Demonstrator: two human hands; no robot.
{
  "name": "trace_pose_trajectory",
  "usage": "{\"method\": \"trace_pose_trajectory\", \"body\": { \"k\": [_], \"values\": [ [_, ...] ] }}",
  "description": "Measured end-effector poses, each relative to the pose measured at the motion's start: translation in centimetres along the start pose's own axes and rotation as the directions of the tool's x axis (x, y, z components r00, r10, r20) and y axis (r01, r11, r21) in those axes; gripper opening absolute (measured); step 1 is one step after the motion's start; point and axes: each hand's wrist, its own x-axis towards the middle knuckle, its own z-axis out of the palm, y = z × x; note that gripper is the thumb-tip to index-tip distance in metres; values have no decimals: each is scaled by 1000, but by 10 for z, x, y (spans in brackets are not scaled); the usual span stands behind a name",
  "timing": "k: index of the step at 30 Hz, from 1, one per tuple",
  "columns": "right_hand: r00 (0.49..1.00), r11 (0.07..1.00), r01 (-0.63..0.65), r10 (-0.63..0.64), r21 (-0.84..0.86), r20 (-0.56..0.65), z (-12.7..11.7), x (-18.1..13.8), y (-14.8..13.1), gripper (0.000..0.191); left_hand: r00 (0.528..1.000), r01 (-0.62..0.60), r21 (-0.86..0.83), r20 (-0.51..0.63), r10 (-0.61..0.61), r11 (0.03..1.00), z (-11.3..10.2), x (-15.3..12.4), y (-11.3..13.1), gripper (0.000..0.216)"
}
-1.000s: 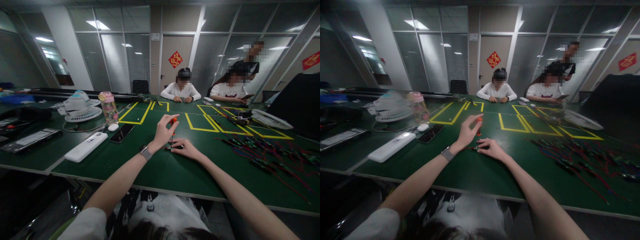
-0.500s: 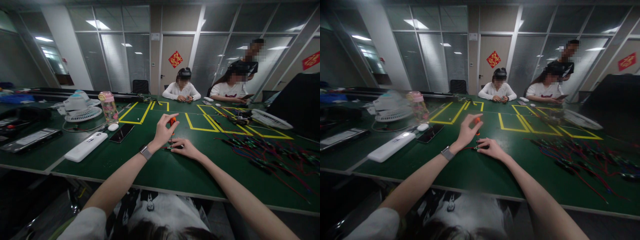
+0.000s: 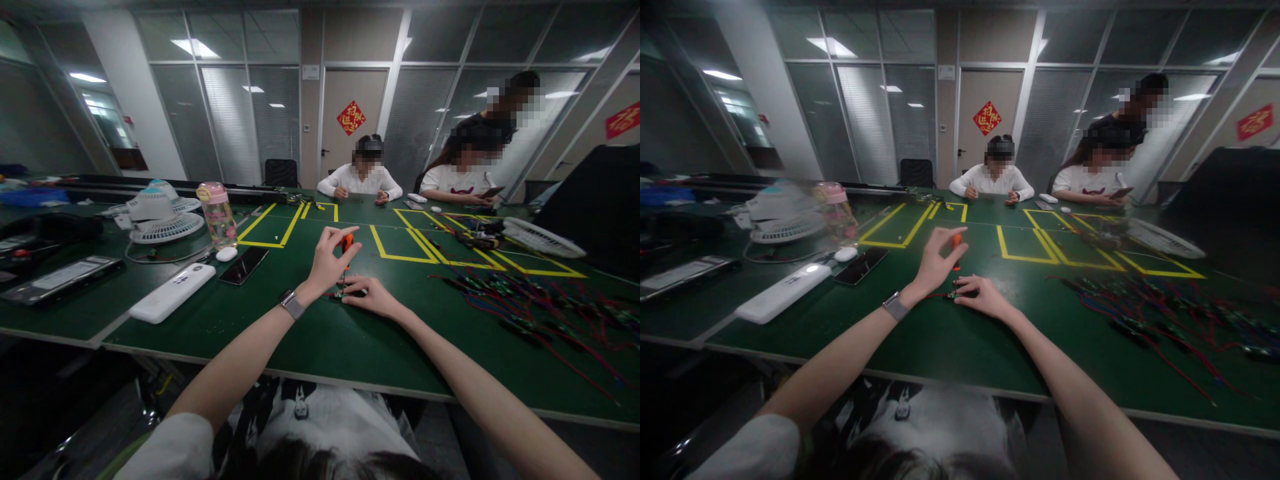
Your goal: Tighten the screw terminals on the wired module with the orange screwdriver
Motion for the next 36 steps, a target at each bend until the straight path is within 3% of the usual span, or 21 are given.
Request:
{"method": "trace_pose_trajectory", "body": {
  "k": [6, 12, 20, 27, 36],
  "values": [
    [1000, 1000, -11, 12, 17, -4, 1, 0, 1, 23, 1000, -1, -89, 18, 3, 996, 0, 0, -2, 34],
    [1000, 1000, -6, 6, -3, -6, 1, 0, 0, 21, 998, 2, 32, -66, 0, 999, 0, 1, 1, 27],
    [1000, 1000, 0, -1, -10, -3, 0, 0, 0, 22, 1000, -12, -87, 16, 13, 996, 1, 0, -4, 35],
    [1000, 1000, 2, -2, -14, 1, 0, 0, 0, 22, 995, 5, 65, -98, 2, 998, 0, -1, 0, 26],
    [1000, 1000, -7, 8, -23, 4, 0, 0, 1, 22, 1000, 6, -108, -11, -7, 994, 1, 0, -5, 35]
  ]
}}
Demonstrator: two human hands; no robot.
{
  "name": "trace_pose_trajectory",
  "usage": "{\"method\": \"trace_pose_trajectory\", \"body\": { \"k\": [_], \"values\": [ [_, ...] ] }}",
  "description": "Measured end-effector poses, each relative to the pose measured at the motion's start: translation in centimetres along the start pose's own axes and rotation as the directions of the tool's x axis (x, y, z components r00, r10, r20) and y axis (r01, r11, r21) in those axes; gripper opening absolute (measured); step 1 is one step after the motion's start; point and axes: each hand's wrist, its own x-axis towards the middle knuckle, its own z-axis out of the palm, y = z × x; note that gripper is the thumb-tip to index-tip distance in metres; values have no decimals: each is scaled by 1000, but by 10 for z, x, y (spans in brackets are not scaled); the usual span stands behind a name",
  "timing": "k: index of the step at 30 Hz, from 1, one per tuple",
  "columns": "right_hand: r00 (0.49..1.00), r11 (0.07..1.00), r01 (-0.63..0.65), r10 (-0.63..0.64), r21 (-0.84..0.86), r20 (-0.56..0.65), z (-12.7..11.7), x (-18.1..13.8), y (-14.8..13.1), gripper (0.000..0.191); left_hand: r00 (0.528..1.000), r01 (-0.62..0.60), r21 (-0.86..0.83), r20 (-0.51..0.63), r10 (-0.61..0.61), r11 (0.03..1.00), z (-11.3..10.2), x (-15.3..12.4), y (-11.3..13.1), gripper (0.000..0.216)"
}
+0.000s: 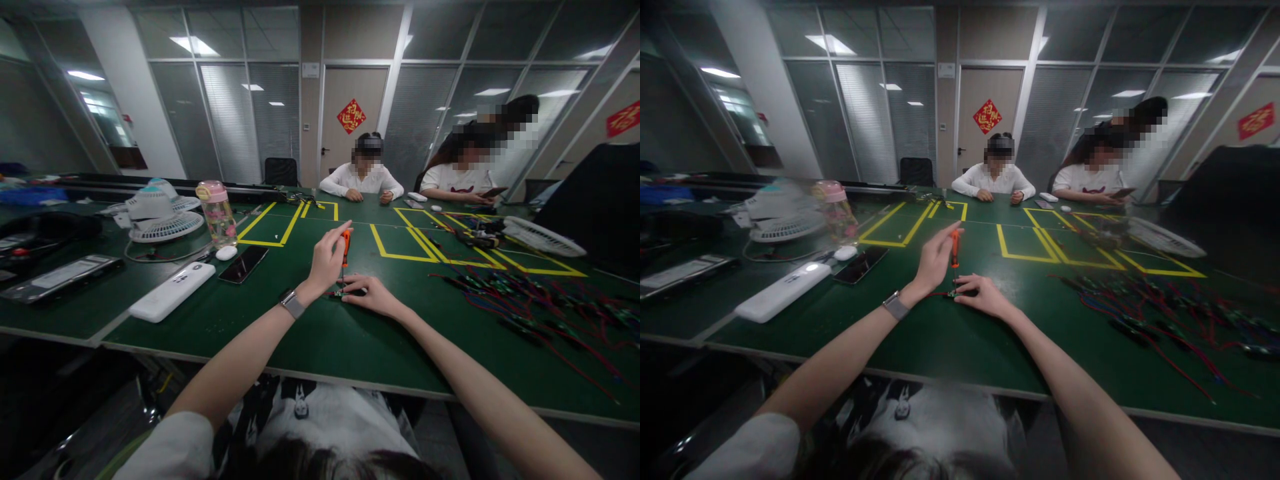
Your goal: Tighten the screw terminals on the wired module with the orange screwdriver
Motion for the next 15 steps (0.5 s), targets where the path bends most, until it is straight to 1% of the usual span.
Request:
{"method": "trace_pose_trajectory", "body": {
  "k": [3, 8, 10, 15],
  "values": [
    [1000, 1000, 5, -5, 11, -4, 0, 0, 1, 22, 1000, 10, 45, -14, -10, 999, 0, 0, 2, 31],
    [1000, 1000, 10, -10, 26, -9, 1, 0, 3, 22, 997, -12, 178, -68, 24, 984, -1, 0, 8, 23],
    [1000, 1000, 8, -8, 28, -5, 1, 0, 3, 22, 998, -21, 166, -54, 30, 986, -2, 0, 8, 24],
    [1000, 1000, -7, 7, 22, -1, 0, 0, 0, 22, 999, -26, 40, 21, 25, 999, -1, 0, 3, 34]
  ]
}}
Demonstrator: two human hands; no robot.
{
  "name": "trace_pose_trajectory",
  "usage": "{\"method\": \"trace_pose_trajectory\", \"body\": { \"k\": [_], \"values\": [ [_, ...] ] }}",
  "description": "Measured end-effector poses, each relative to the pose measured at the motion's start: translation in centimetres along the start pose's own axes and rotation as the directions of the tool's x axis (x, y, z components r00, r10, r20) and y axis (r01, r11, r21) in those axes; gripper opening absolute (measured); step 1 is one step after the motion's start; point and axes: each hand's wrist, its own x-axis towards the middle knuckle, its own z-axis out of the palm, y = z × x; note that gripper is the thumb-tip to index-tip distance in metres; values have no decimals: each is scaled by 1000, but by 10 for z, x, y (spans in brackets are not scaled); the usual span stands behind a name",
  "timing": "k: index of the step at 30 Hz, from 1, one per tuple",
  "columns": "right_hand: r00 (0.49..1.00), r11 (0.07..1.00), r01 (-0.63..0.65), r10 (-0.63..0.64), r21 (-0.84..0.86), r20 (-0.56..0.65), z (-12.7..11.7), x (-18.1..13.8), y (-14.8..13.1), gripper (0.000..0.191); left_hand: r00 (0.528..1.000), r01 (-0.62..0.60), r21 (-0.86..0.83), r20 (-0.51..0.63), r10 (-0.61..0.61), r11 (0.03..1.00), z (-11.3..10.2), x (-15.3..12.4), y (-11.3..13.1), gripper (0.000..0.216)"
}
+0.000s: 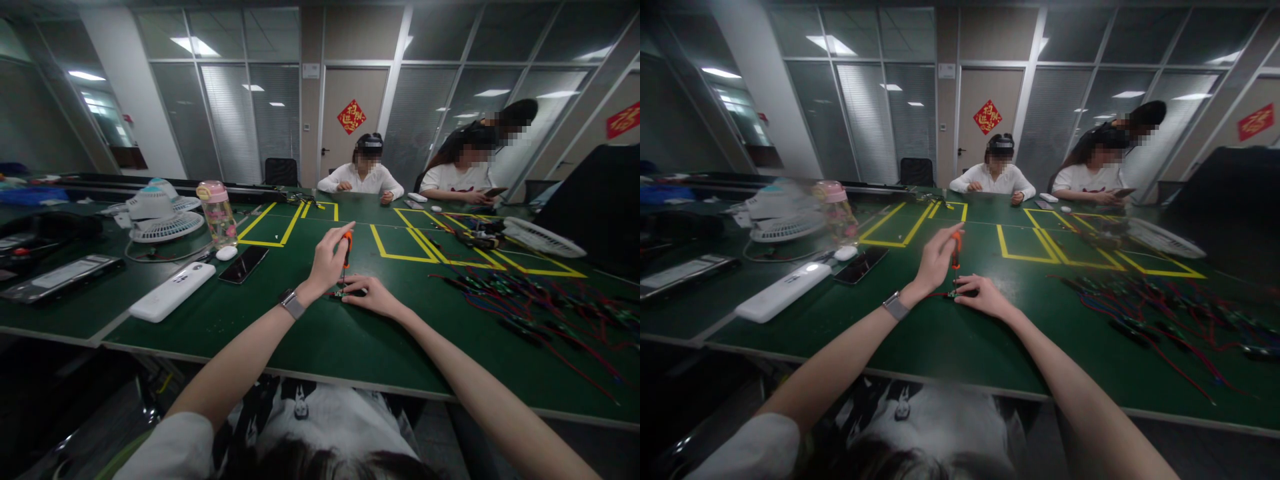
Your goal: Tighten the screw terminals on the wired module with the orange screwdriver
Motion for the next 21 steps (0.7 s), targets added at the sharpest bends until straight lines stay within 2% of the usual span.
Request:
{"method": "trace_pose_trajectory", "body": {
  "k": [2, 8, 16, 21],
  "values": [
    [1000, 1000, -2, 2, -2, -1, 0, 0, -1, 22, 1000, 14, -5, -5, -14, 1000, 1, 0, -1, 33],
    [1000, 1000, -1, 1, 4, -2, 0, 0, 0, 20, 997, 21, 136, -77, -11, 990, 1, 0, 2, 31],
    [1000, 1000, 9, -9, -12, -6, 0, 1, 0, 22, 999, 18, -5, -26, -19, 1000, 1, 0, -1, 33],
    [1000, 1000, 10, -10, -4, -9, 0, 0, 0, 22, 996, 33, 119, -86, -23, 992, 0, 1, 2, 26]
  ]
}}
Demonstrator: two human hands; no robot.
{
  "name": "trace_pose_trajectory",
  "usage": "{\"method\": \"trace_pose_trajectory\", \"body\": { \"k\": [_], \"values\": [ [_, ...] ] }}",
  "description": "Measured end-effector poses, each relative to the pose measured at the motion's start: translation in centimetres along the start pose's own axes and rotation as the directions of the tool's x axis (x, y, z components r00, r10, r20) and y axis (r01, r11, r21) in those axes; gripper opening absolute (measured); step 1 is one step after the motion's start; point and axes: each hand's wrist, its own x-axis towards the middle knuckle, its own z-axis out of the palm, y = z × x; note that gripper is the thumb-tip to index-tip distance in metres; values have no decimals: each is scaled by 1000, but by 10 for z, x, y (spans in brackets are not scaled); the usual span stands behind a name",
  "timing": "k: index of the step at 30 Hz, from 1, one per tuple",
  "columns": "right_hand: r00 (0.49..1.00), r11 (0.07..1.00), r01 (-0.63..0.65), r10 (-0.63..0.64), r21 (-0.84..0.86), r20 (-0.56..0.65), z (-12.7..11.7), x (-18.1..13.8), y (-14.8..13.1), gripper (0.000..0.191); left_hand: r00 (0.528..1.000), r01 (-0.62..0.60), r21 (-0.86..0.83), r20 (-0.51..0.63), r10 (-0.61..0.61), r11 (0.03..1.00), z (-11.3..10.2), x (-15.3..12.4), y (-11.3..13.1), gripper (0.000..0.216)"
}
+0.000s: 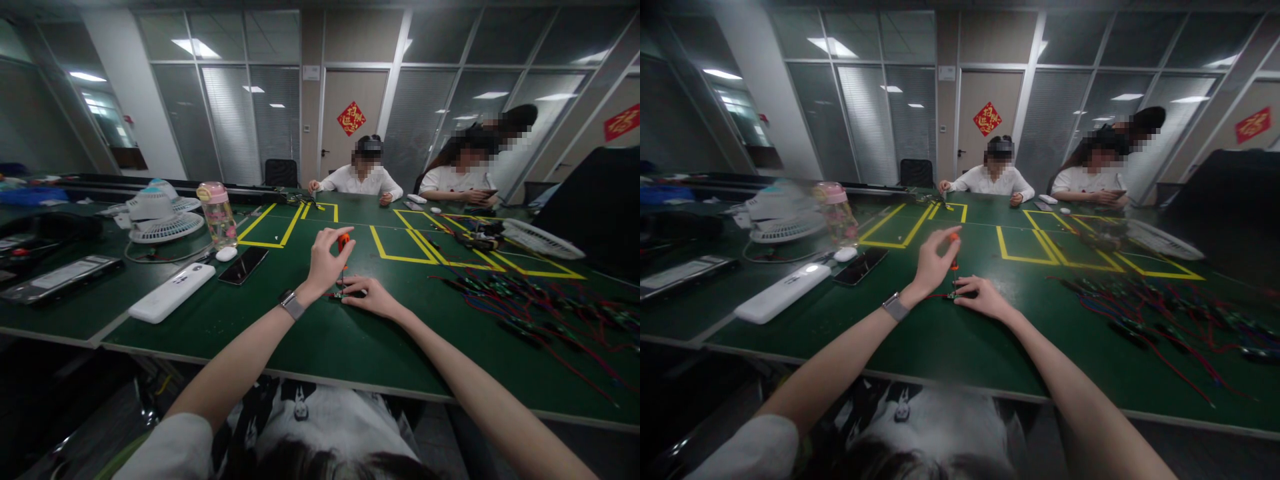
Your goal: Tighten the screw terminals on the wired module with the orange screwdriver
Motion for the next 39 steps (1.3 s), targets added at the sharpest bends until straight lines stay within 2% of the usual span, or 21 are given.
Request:
{"method": "trace_pose_trajectory", "body": {
  "k": [3, 8, 12, 20, 24, 27, 35, 39],
  "values": [
    [1000, 1000, -4, 4, 4, -1, 0, 0, 0, 21, 1000, -13, 48, -12, 14, 999, -1, 0, 1, 25],
    [1000, 1000, -11, 11, 11, 5, 0, 0, -2, 21, 998, -36, -53, 43, 38, 998, 0, -1, -3, 32],
    [1000, 1000, -3, 3, -2, 3, 0, 0, -1, 21, 998, -8, -106, 58, 14, 994, 1, -1, -5, 35],
    [1000, 1000, 0, 0, 2, -4, 0, 0, -1, 21, 1000, -16, 30, -25, 17, 999, 0, -1, 1, 25],
    [1000, 1000, 1, -1, 8, -6, 0, 0, -1, 21, 998, -46, -59, 29, 48, 997, 1, -2, -2, 31],
    [1000, 1000, -3, 3, 6, 3, 0, 0, -1, 22, 997, -17, -112, 72, 26, 994, 2, -1, -4, 36],
    [1000, 1000, -2, 2, 12, 4, 0, 0, 0, 21, 998, -36, 55, 57, 32, 998, -2, 1, 3, 26],
    [1000, 1000, 2, -2, 9, -5, 0, 0, 0, 20, 994, -42, -47, 100, 47, 998, -3, 0, 1, 31]
  ]
}}
